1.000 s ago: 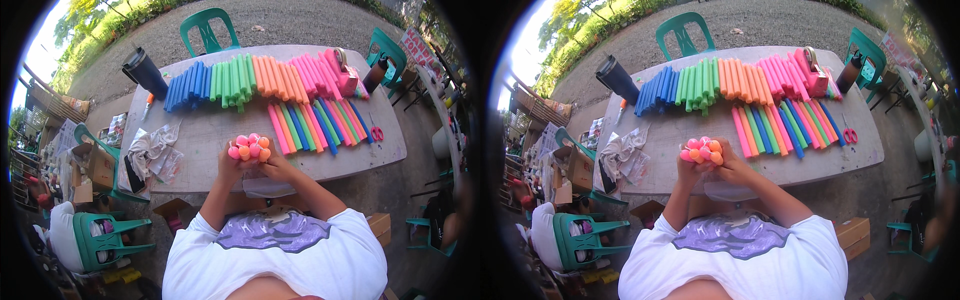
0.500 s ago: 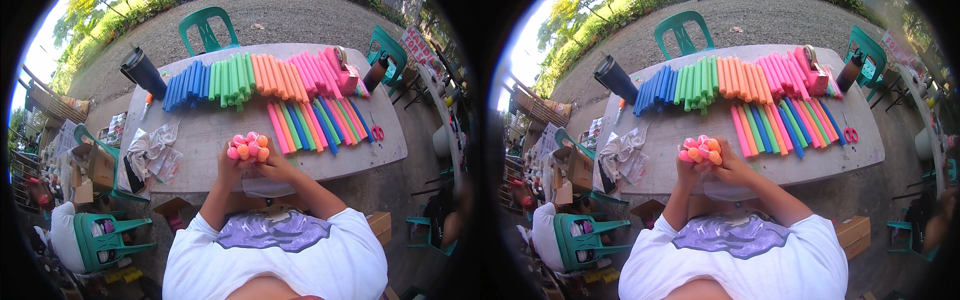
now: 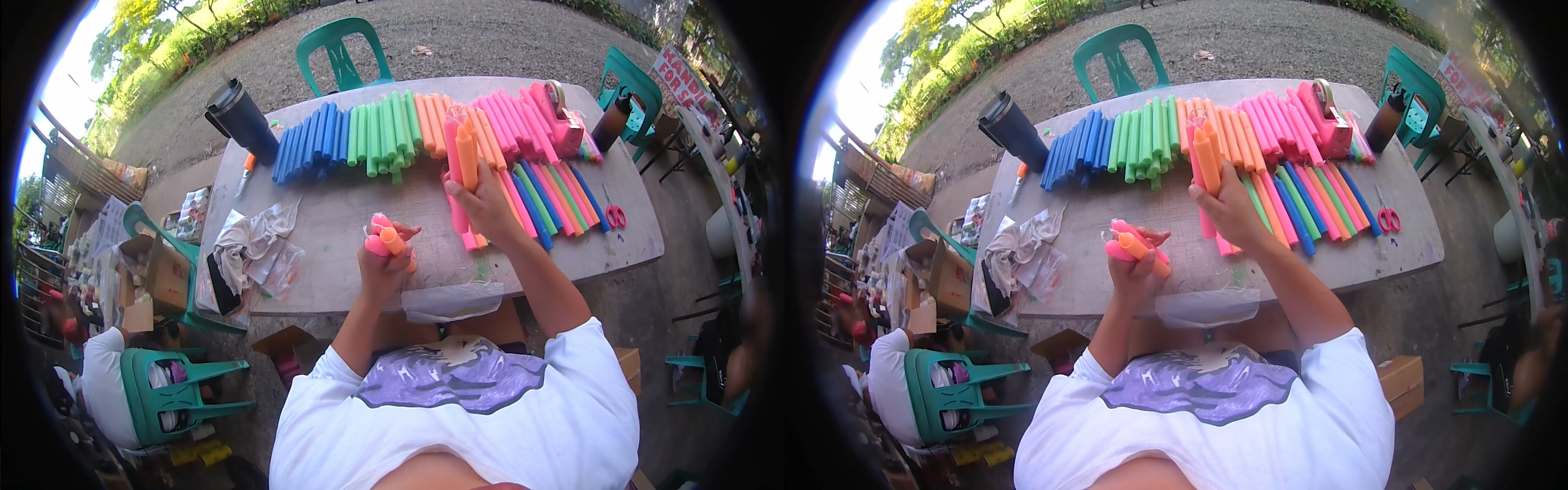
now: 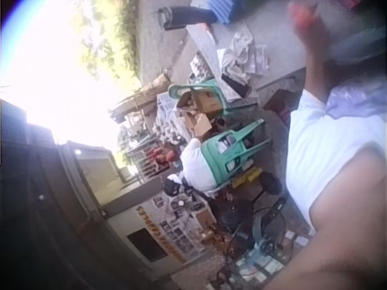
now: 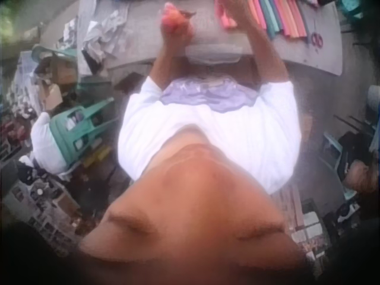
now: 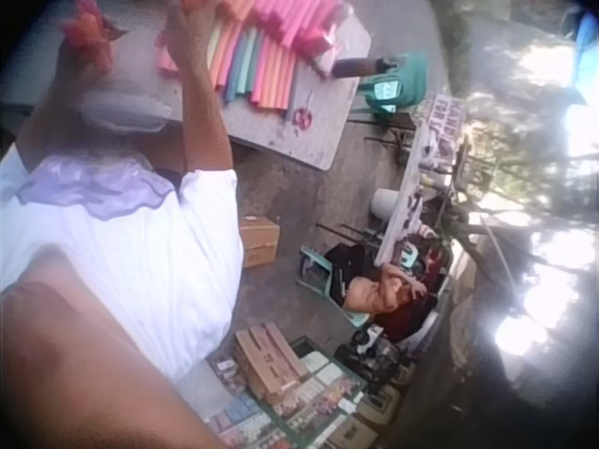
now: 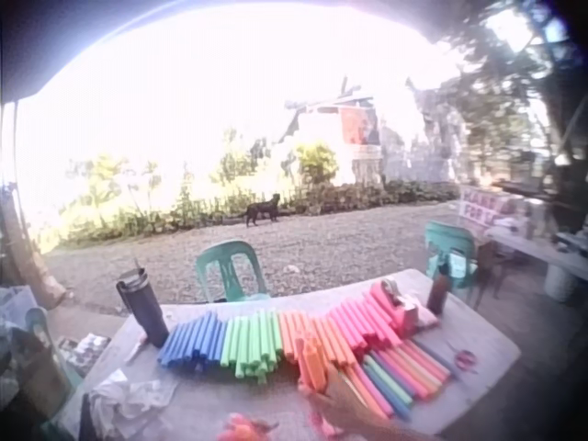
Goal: The person gathers colorful foam sticks from a table, bundles them together, and places them into a clear plastic bag. They repeat this process, using scissors to trim the bag and adding more sticks to the bundle before sealing it.
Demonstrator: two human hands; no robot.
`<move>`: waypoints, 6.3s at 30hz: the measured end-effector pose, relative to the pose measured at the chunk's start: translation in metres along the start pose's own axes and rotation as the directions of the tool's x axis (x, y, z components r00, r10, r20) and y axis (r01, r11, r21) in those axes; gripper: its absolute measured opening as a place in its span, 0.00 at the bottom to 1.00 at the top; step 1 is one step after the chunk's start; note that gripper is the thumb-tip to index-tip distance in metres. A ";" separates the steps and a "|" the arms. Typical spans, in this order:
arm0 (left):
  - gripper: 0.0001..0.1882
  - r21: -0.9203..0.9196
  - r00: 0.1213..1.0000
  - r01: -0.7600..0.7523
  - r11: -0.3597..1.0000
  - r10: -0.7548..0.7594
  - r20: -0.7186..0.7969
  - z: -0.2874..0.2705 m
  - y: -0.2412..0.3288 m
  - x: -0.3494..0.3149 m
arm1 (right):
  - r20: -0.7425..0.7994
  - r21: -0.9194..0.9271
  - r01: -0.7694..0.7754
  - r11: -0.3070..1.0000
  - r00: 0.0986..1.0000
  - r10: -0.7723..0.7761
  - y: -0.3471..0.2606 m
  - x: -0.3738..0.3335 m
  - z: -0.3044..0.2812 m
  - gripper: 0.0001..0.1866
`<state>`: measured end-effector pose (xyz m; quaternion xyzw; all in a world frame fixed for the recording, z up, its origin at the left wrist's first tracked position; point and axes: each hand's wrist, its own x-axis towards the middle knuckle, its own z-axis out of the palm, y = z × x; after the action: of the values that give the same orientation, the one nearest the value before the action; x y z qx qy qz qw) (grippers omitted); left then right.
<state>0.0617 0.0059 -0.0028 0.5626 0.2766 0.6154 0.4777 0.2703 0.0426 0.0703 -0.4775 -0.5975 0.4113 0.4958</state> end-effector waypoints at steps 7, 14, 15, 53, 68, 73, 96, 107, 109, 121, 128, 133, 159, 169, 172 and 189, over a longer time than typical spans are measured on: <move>0.14 0.009 1.000 0.017 1.000 -0.017 -0.019 0.003 -0.004 0.003 | -0.139 -0.164 -0.380 0.910 0.922 0.360 0.036 0.142 -0.113 0.26; 0.18 -0.075 1.000 0.011 0.997 -0.011 0.010 -0.004 -0.007 0.001 | -0.304 -0.799 -0.413 0.437 0.904 0.300 0.075 0.186 -0.209 0.29; 0.18 -0.062 1.000 0.021 0.998 -0.020 0.018 -0.005 -0.008 0.001 | -0.305 -0.858 -0.387 0.338 0.913 0.272 0.077 0.188 -0.213 0.29; 0.36 0.068 0.875 0.478 0.876 -0.467 -0.129 0.123 0.002 0.194 | -0.124 0.301 -0.244 0.922 0.948 0.292 0.009 -0.078 -0.041 0.31; 0.29 0.968 0.934 -0.189 0.165 -0.274 0.229 0.196 -0.073 0.218 | -0.225 0.387 -0.217 0.896 0.920 0.320 0.020 -0.110 -0.058 0.24; 0.35 0.264 0.961 0.142 0.954 -0.197 0.194 0.159 -0.027 0.156 | -0.225 0.473 -0.147 0.869 0.933 0.280 0.013 -0.094 -0.044 0.21; 0.12 0.086 0.915 0.134 0.987 -0.090 -0.394 -0.030 0.025 -0.005 | 0.450 -0.891 0.444 -0.090 0.843 -0.294 0.052 0.082 0.078 0.27; 0.22 -0.611 0.710 0.450 0.651 -0.676 -0.197 -0.010 0.006 0.037 | 0.344 -0.841 0.471 0.268 0.846 -0.407 0.029 0.047 0.070 0.20; 0.27 -0.710 0.625 0.506 0.489 -0.776 -0.089 -0.010 0.000 0.041 | 0.319 -0.779 0.478 0.405 0.859 -0.400 0.006 0.015 0.069 0.21; 0.30 -0.285 0.927 0.369 0.885 -0.372 0.044 0.020 0.036 0.039 | 0.067 -0.170 0.234 0.957 0.972 -0.225 -0.030 -0.059 0.034 0.52; 0.43 0.203 0.997 0.041 0.978 -0.052 0.049 0.008 -0.001 0.021 | 0.098 0.266 0.230 0.936 0.960 -0.264 -0.013 -0.040 0.070 0.46; 0.41 0.450 0.990 -0.123 0.885 0.080 0.112 0.005 -0.001 -0.005 | 0.202 0.216 0.039 0.976 0.976 -0.084 0.016 -0.050 0.071 0.41; 0.38 0.206 0.889 0.336 0.919 -0.382 0.253 0.004 -0.003 0.001 | 0.130 0.228 -0.007 0.974 0.991 -0.023 0.035 -0.054 0.062 0.51; 0.36 0.115 0.766 0.539 0.834 -0.543 0.343 -0.010 -0.005 0.000 | 0.200 0.301 -0.034 0.953 0.979 -0.028 0.047 -0.052 0.057 0.54; 0.35 0.106 0.769 0.545 0.832 -0.546 0.332 -0.008 -0.003 -0.002 | 0.226 0.300 -0.068 0.952 0.974 -0.002 0.045 -0.052 0.054 0.54; 0.37 0.285 0.945 0.195 0.938 -0.257 0.202 0.000 -0.022 -0.011 | 0.048 0.248 -0.001 0.969 0.999 -0.011 0.034 -0.067 0.050 0.24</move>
<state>0.0671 0.0050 -0.0268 0.6542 0.3596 0.4426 0.4968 0.2305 -0.0167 0.0158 -0.4002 -0.5547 0.4930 0.5377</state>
